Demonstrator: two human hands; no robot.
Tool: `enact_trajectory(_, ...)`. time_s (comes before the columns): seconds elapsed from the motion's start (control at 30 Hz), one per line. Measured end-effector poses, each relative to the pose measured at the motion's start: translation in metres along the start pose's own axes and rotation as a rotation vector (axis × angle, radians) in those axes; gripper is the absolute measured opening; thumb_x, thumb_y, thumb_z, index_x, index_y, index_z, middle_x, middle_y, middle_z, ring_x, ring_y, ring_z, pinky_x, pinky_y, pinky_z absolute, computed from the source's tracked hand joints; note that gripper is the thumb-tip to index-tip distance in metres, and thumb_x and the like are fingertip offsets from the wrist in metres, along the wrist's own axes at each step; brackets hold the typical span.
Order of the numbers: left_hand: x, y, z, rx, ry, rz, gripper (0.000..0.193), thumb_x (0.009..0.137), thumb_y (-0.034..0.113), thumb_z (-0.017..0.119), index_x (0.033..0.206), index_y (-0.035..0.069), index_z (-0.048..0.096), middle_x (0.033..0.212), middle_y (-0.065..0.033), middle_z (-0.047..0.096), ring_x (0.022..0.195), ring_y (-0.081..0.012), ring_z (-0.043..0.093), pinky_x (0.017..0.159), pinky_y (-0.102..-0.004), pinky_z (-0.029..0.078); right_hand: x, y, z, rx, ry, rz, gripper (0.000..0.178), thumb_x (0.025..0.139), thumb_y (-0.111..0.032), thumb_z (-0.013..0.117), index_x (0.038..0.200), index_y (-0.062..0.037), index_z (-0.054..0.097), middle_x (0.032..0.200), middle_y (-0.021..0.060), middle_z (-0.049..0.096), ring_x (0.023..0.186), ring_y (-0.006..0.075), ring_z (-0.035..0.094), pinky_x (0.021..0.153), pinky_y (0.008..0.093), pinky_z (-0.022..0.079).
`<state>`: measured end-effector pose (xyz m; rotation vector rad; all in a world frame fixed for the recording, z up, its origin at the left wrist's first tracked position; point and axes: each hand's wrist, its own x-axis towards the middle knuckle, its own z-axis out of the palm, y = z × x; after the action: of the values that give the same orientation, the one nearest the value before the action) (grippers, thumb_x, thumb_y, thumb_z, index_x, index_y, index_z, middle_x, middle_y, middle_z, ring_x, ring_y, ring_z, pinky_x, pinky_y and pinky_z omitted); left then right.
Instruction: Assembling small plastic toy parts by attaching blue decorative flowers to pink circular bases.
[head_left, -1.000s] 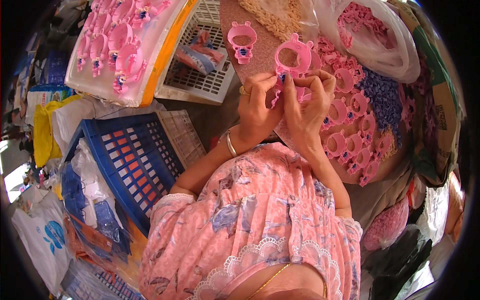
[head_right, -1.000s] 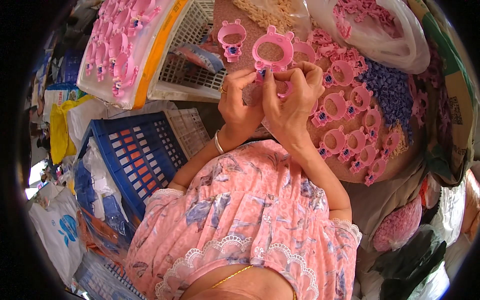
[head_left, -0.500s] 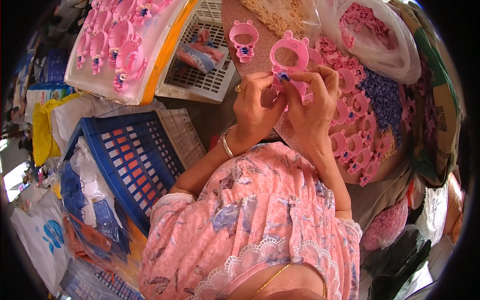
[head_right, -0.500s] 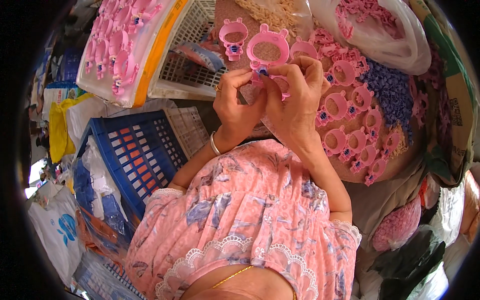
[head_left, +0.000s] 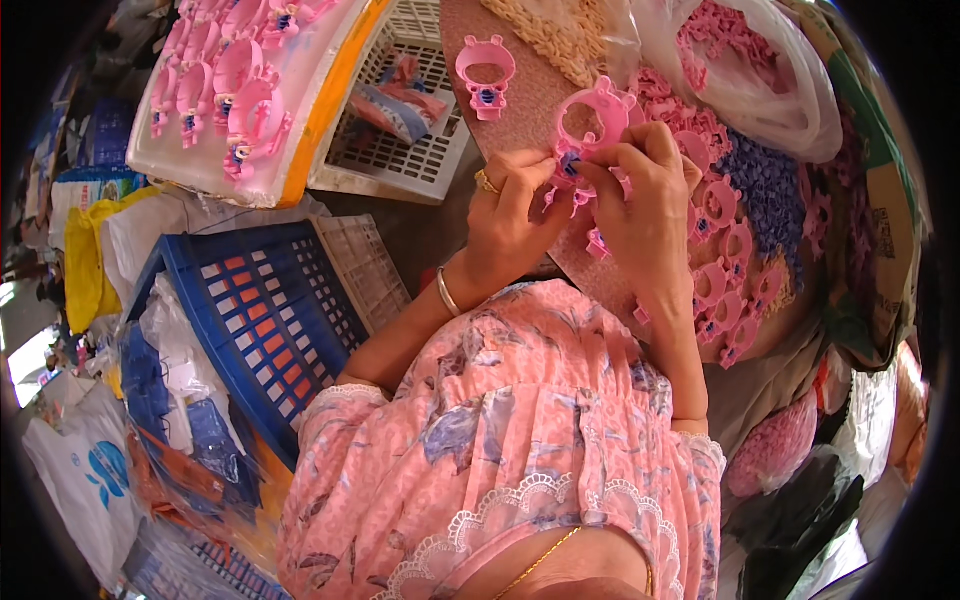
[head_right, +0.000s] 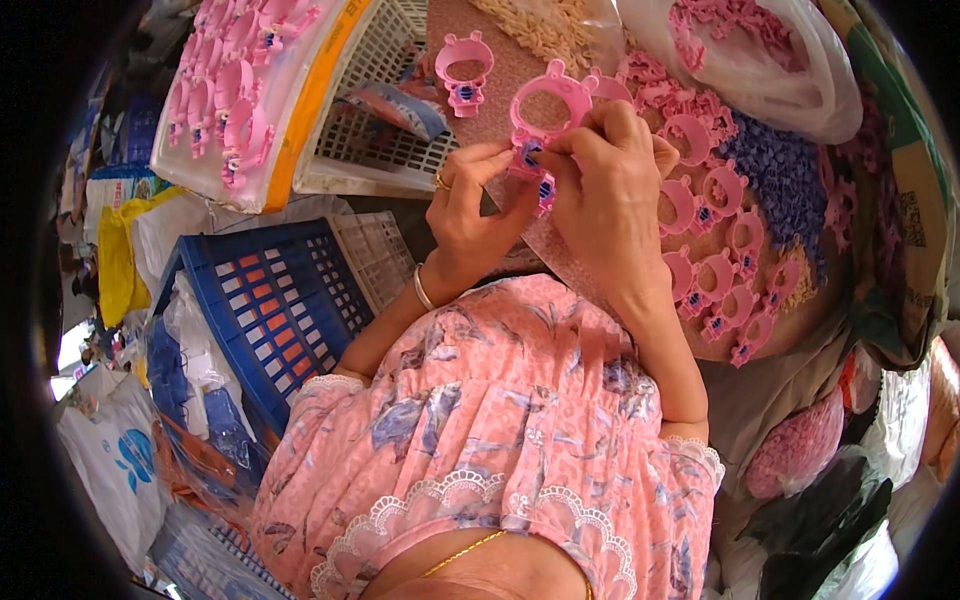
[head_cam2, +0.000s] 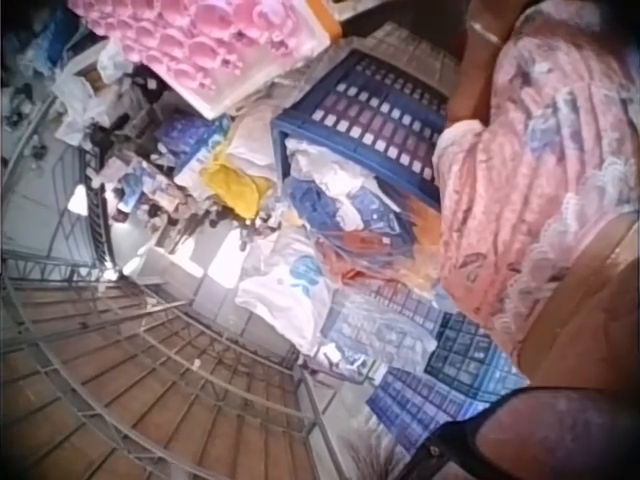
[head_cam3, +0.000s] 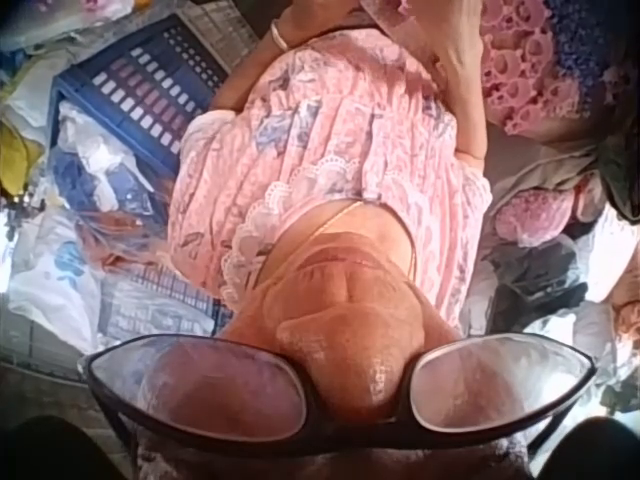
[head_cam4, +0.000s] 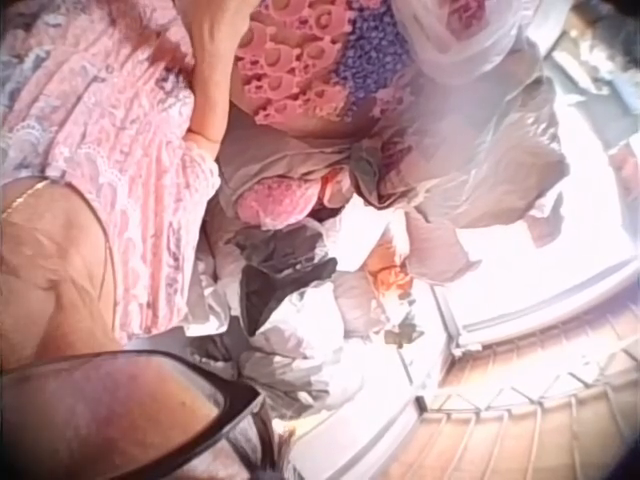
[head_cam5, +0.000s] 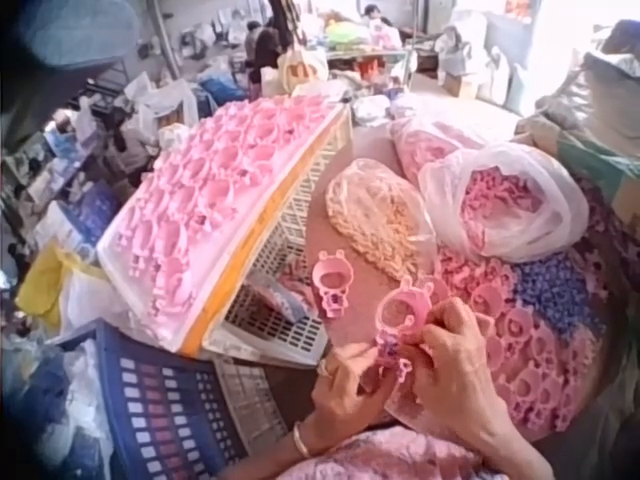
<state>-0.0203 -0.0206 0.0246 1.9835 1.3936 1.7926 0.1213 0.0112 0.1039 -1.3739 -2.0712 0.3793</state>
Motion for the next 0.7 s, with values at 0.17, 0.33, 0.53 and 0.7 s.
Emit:
enact_trajectory(0.17,0.000,0.001,0.001,-0.007,0.012,-0.057,0.037,0.069,-0.001,0.079,0.102,0.000,0.062,0.101,-0.0151,0.065,0.090,-0.0304,0.065,0.076,-0.0363,0.054,0.000,-0.006,0.012,-0.141,0.097,-0.036,0.017,0.072,-0.008,0.078,0.086,-0.0041,0.068,0.091,0.0080,0.056,0.088,0.0261,0.058,0.080,0.0366,0.038)
enact_trajectory(0.33,-0.007,-0.006,0.004,-0.135,0.080,-0.309,0.036,0.068,0.000,0.081,0.099,0.000,0.062,0.098,-0.0140,0.067,0.087,-0.0291,0.067,0.077,-0.0349,0.055,-0.003,-0.008,0.025,-0.056,0.124,0.009,0.015,0.074,-0.010,0.078,0.085,-0.0072,0.069,0.092,0.0070,0.056,0.084,0.0234,0.057,0.077,0.0352,0.037)
enact_trajectory(0.53,0.000,-0.004,-0.002,-0.020,0.084,-0.063,0.040,0.067,-0.003,0.082,0.103,0.001,0.062,0.103,-0.0144,0.068,0.091,-0.0264,0.067,0.078,-0.0332,0.055,0.000,-0.007,0.011,-0.003,0.075,-0.036,0.013,0.079,-0.011,0.078,0.086,-0.0049,0.069,0.088,0.0071,0.057,0.079,0.0206,0.057,0.075,0.0350,0.040)
enact_trajectory(0.7,0.000,-0.002,-0.003,0.015,0.047,0.015,0.038,0.069,-0.001,0.081,0.103,0.000,0.063,0.103,-0.0157,0.066,0.090,-0.0303,0.067,0.078,-0.0351,0.055,0.002,-0.003,0.012,0.224,-0.115,0.262,0.011,0.082,-0.008,0.075,0.085,-0.0003,0.068,0.086,0.0076,0.057,0.077,0.0163,0.056,0.069,0.0305,0.044)
